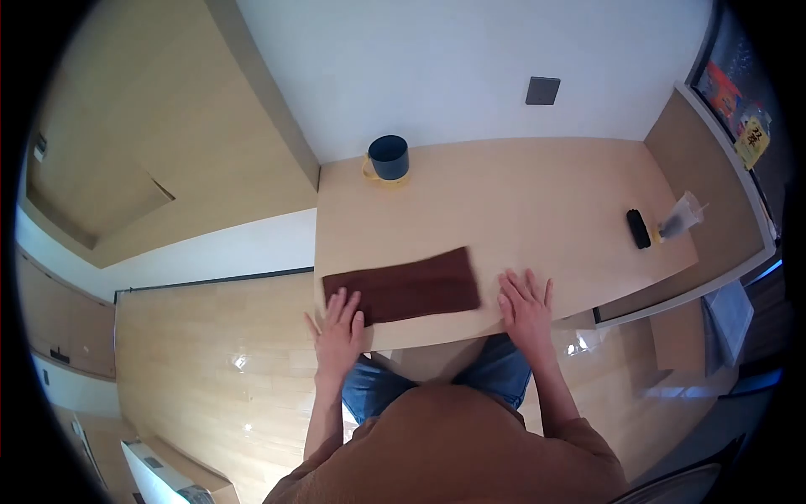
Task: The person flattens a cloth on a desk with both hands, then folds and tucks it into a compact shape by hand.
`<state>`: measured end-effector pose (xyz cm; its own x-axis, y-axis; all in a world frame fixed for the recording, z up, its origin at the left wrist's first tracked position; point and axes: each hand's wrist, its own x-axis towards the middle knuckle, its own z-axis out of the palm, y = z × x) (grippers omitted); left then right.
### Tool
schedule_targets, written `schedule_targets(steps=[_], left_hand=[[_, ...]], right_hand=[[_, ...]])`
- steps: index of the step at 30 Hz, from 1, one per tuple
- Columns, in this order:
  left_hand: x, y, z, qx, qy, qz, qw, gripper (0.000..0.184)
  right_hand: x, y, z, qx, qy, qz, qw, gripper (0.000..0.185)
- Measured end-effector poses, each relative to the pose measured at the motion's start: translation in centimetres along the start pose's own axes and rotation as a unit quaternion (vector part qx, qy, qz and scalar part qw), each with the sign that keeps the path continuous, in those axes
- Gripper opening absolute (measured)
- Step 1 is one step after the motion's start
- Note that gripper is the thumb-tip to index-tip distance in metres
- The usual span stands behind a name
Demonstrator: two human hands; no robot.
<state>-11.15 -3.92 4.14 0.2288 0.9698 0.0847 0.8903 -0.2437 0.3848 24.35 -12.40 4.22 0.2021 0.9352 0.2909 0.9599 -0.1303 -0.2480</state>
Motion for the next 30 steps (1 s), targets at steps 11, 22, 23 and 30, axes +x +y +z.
schedule_targets(steps=[11,22,23,30], left_hand=[[-0.2,2.6,2.9,0.033,0.013,0.031,0.999,0.071],[-3.4,3.4,1.2,-0.071,-0.024,0.129,0.989,0.061],[-3.7,3.6,1.3,-0.105,-0.032,0.134,0.985,0.06],[-2.7,4.7,1.4,-0.207,0.109,0.081,0.969,0.025]], right_hand=[[1.8,-10.8,1.8,0.256,-0.048,-0.196,0.945,0.054],[-1.3,-6.9,1.5,0.147,-0.08,-0.158,0.973,0.049],[-1.6,-6.3,1.0,0.146,-0.084,-0.139,0.976,0.047],[-2.1,-5.2,-0.9,0.214,-0.047,0.017,0.976,0.036]])
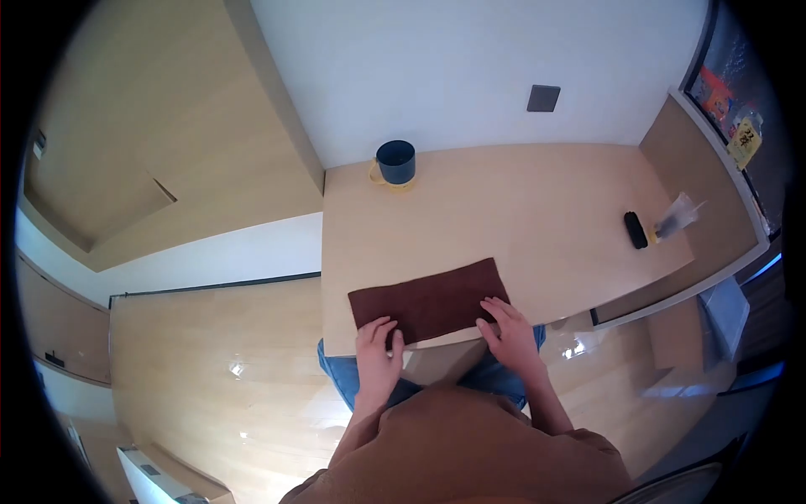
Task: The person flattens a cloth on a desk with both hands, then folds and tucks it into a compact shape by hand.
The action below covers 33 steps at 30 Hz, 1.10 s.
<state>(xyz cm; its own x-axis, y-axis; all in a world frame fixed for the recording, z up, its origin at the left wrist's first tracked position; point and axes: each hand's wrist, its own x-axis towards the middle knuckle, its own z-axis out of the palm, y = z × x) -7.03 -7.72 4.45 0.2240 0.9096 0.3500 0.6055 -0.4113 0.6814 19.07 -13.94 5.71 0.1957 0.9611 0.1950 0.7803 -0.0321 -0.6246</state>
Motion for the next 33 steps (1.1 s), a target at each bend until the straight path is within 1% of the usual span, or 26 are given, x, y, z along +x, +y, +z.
schedule_targets(steps=[1,2,3,4,5,6,7,8,9,10,11,12,13,14,15,18,20,22,25,26,28,30,31,32,33], left_hand=[[0.4,0.1,0.0,-0.031,0.017,-0.012,0.999,0.021],[0.9,0.3,-0.1,-0.06,0.033,-0.023,0.997,0.019],[1.6,1.0,0.2,-0.137,0.042,-0.096,0.985,0.014],[2.5,0.8,0.5,-0.239,0.006,-0.146,0.96,0.016],[3.6,0.1,1.0,-0.336,-0.03,-0.194,0.921,0.018],[4.7,-0.6,1.5,-0.428,-0.065,-0.24,0.869,0.02],[5.6,-0.9,2.3,-0.457,-0.085,-0.245,0.85,0.027],[5.7,-1.2,2.8,-0.388,-0.109,-0.24,0.883,0.028],[6.0,-1.3,3.3,-0.316,-0.132,-0.231,0.91,0.029],[6.6,-1.2,3.8,-0.243,-0.153,-0.22,0.932,0.03],[6.6,-0.5,4.0,-0.162,-0.117,-0.197,0.96,0.031],[6.0,-2.9,6.4,-0.074,-0.038,-0.106,0.991,0.028],[6.3,-2.1,6.2,-0.043,-0.026,-0.087,0.995,0.028],[6.7,-1.3,5.8,-0.013,-0.012,-0.068,0.998,0.028],[7.1,-1.3,5.9,0.001,-0.018,-0.073,0.997,0.03],[8.9,-2.8,6.8,-0.049,0.015,-0.052,0.997,0.031],[10.9,-3.4,6.8,-0.072,-0.02,-0.062,0.995,0.03],[13.2,-5.2,8.1,-0.086,-0.007,-0.03,0.996,0.031],[16.9,-6.3,8.7,-0.098,-0.019,-0.055,0.993,0.026],[18.1,-7.5,9.5,-0.101,0.007,-0.027,0.995,0.027],[19.7,-7.1,9.2,-0.154,-0.01,-0.077,0.985,0.029],[20.7,-7.9,9.8,-0.178,0.005,-0.071,0.981,0.031],[20.6,-7.7,9.6,-0.189,0.0,-0.083,0.978,0.031],[20.4,-7.7,9.6,-0.188,0.01,-0.068,0.98,0.031],[20.2,-7.8,9.6,-0.187,0.021,-0.051,0.981,0.031]], right_hand=[[0.8,-1.1,-0.4,0.028,0.047,-0.024,0.998,0.027],[1.6,-1.9,-0.6,0.139,0.009,0.014,0.99,0.025],[2.4,-2.7,-0.7,0.249,-0.028,0.051,0.967,0.023],[3.3,-3.4,-0.5,0.356,-0.066,0.086,0.928,0.022],[4.3,-4.0,0.4,0.427,-0.071,0.095,0.896,0.024],[5.4,-4.3,0.9,0.416,-0.101,0.101,0.898,0.027],[6.5,-4.6,1.4,0.404,-0.131,0.108,0.899,0.032],[7.3,-4.7,2.2,0.391,-0.161,0.115,0.899,0.036],[7.8,-4.2,4.2,0.148,-0.072,0.02,0.986,0.042],[7.9,-3.3,5.6,0.035,-0.03,-0.02,0.999,0.042],[7.9,-2.4,7.0,-0.078,0.015,-0.06,0.995,0.042],[7.8,-2.1,7.7,-0.189,0.061,-0.097,0.975,0.042],[7.9,-2.3,7.9,-0.184,0.062,-0.069,0.978,0.038],[8.0,-2.1,8.2,-0.193,0.065,-0.077,0.976,0.038],[8.1,-1.9,8.3,-0.189,0.072,-0.087,0.976,0.038],[9.8,-1.1,9.1,-0.183,0.084,-0.108,0.973,0.039],[11.5,-0.4,9.6,-0.168,0.077,-0.116,0.976,0.037],[13.9,0.2,9.7,-0.173,0.081,-0.132,0.973,0.036],[18.1,1.0,10.3,-0.175,0.082,-0.135,0.972,0.037],[19.3,1.0,10.4,-0.172,0.084,-0.141,0.971,0.037],[21.5,1.3,10.9,-0.167,0.091,-0.14,0.972,0.038],[22.6,1.6,11.5,-0.179,0.106,-0.144,0.968,0.036],[22.7,1.4,11.3,-0.178,0.093,-0.132,0.971,0.036],[22.6,1.2,11.2,-0.176,0.083,-0.12,0.974,0.036],[22.3,1.2,11.0,-0.169,0.081,-0.129,0.974,0.034]])
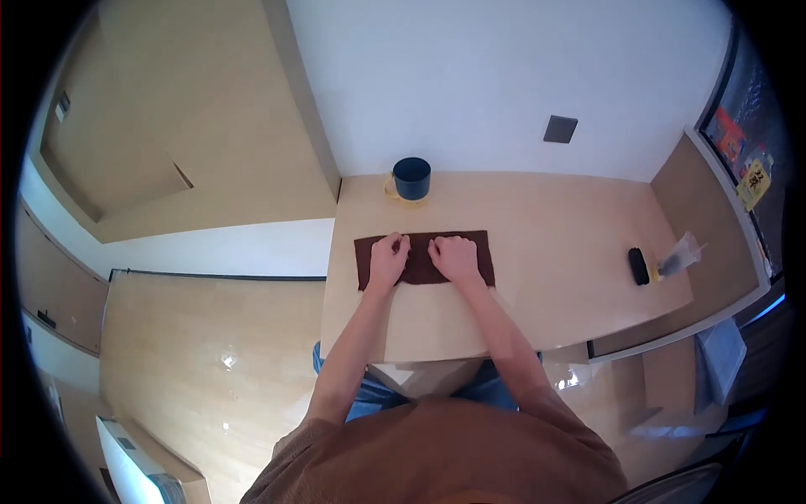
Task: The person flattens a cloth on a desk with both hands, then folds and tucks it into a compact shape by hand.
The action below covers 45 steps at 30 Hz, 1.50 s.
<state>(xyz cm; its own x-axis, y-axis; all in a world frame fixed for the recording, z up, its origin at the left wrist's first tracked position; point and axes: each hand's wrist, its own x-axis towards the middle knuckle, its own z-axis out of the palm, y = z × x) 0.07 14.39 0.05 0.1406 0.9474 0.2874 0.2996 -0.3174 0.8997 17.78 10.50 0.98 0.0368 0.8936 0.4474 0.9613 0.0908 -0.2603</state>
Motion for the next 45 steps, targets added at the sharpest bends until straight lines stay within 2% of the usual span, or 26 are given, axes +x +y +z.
schedule_targets(steps=[1,4,6,9,14,18,21,25,28,30,33,35,36,40,43,45], left_hand=[[-0.5,-0.1,-0.1,0.001,0.008,0.018,1.0,0.031],[-3.7,1.1,-1.7,-0.027,-0.026,-0.03,0.999,0.031],[-6.7,1.2,-2.3,-0.04,-0.027,-0.02,0.999,0.032],[-12.4,4.3,-3.9,-0.003,-0.055,-0.022,0.998,0.03],[-18.1,6.4,-4.5,0.061,-0.063,-0.019,0.996,0.025],[-15.8,5.4,-3.4,0.153,-0.084,-0.005,0.985,0.025],[-12.3,4.2,-1.6,0.198,-0.042,0.074,0.977,0.025],[-6.0,1.7,0.4,0.254,-0.017,0.104,0.961,0.026],[-1.2,-0.3,1.3,0.275,0.015,0.102,0.956,0.027],[0.7,-0.3,1.3,0.258,0.019,0.056,0.964,0.026],[-0.3,-0.4,0.7,0.189,0.027,0.079,0.978,0.023],[-2.3,0.4,-0.4,0.21,-0.006,0.059,0.976,0.018],[-3.6,0.9,-1.0,0.203,0.001,0.066,0.977,0.018],[-9.9,3.4,-3.6,0.152,-0.025,0.038,0.987,0.02],[-13.9,4.9,-3.9,0.171,-0.038,0.075,0.982,0.021],[-15.3,5.5,-3.6,0.234,-0.064,0.088,0.966,0.023]], right_hand=[[-0.6,0.0,-0.3,0.024,0.001,-0.004,1.0,0.032],[-3.0,-0.3,-1.7,0.065,-0.003,-0.006,0.998,0.027],[-5.8,-1.1,-2.7,0.103,0.012,-0.024,0.994,0.028],[-10.4,-2.8,-5.8,0.159,0.015,-0.042,0.986,0.028],[-16.7,-5.0,-8.7,0.139,-0.011,0.007,0.99,0.032],[-15.3,-5.7,-7.3,0.071,-0.021,0.032,0.997,0.031],[-12.4,-5.6,-5.3,0.068,-0.016,0.011,0.998,0.03],[-6.9,-4.5,-1.8,0.014,-0.051,0.005,0.999,0.028],[-2.3,-3.8,1.4,-0.005,-0.023,0.014,1.0,0.027],[-0.6,-3.4,2.5,-0.009,-0.013,0.005,1.0,0.027],[-0.5,-3.2,2.1,-0.004,-0.025,-0.014,1.0,0.027],[-2.2,-3.1,1.0,0.028,-0.008,-0.044,0.999,0.027],[-3.2,-3.2,0.4,0.05,-0.008,-0.03,0.998,0.033],[-8.7,-4.1,-3.6,0.047,-0.028,-0.021,0.998,0.033],[-12.6,-5.0,-5.7,0.07,-0.025,-0.016,0.997,0.034],[-13.9,-5.4,-6.0,0.081,-0.027,-0.011,0.996,0.034]])
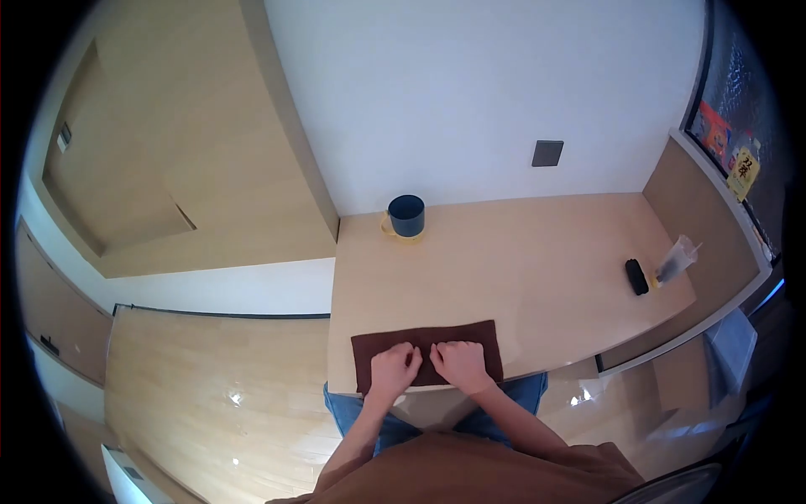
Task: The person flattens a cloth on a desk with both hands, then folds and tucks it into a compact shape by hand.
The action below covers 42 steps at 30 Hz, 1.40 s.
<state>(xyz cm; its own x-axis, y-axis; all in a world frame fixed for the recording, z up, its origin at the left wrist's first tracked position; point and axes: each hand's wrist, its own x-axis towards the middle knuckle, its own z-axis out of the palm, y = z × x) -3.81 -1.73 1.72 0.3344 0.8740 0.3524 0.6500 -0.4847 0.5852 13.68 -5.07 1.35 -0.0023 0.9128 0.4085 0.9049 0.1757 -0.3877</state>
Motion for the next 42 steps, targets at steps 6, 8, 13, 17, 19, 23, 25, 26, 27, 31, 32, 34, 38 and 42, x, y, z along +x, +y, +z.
schedule_targets(steps=[6,8,13,17,19,23,25,26,27,31,32,34,38,42], left_hand=[[1.2,0.3,2.2,0.131,0.004,0.028,0.991,0.027],[2.2,0.1,3.0,0.149,0.008,0.012,0.989,0.028],[6.2,-0.5,4.1,0.184,0.007,-0.02,0.983,0.025],[9.6,-1.5,5.0,0.206,-0.012,-0.052,0.977,0.02],[11.4,-1.8,5.3,0.218,-0.025,-0.074,0.973,0.02],[15.0,-2.9,6.3,0.228,-0.006,-0.084,0.97,0.024],[15.9,-3.4,6.7,0.246,0.001,-0.088,0.965,0.023],[16.1,-3.7,7.0,0.256,0.003,-0.087,0.963,0.023],[16.3,-3.5,7.0,0.264,0.005,-0.085,0.961,0.023],[14.7,-2.4,6.2,0.228,-0.053,-0.068,0.97,0.023],[14.1,-1.9,6.3,0.23,-0.051,-0.052,0.97,0.023],[12.3,0.0,7.3,0.23,-0.051,-0.022,0.972,0.024],[10.0,4.8,10.3,0.205,-0.076,0.045,0.975,0.023],[9.9,9.7,13.7,0.148,-0.076,0.093,0.982,0.026]], right_hand=[[1.5,-0.7,0.6,-0.029,-0.002,0.032,0.999,0.036],[2.5,-0.3,1.7,-0.05,0.003,0.043,0.998,0.037],[6.5,0.8,4.1,-0.076,0.027,0.069,0.994,0.041],[9.8,2.3,5.6,-0.09,0.027,0.073,0.993,0.039],[11.4,2.9,6.1,-0.098,0.033,0.081,0.991,0.038],[14.3,3.9,7.7,-0.109,0.05,0.102,0.988,0.038],[15.6,4.3,7.7,-0.098,0.051,0.098,0.989,0.039],[15.9,4.3,7.7,-0.098,0.048,0.097,0.989,0.04],[15.7,4.2,7.8,-0.092,0.041,0.103,0.99,0.04],[13.4,4.0,6.3,-0.097,0.003,0.123,0.988,0.037],[12.4,3.9,5.5,-0.094,0.007,0.128,0.987,0.037],[9.4,4.4,3.6,-0.09,0.01,0.14,0.986,0.037],[4.0,6.3,-1.2,-0.083,0.03,0.187,0.978,0.037],[0.7,10.2,-4.5,-0.097,0.074,0.217,0.968,0.037]])
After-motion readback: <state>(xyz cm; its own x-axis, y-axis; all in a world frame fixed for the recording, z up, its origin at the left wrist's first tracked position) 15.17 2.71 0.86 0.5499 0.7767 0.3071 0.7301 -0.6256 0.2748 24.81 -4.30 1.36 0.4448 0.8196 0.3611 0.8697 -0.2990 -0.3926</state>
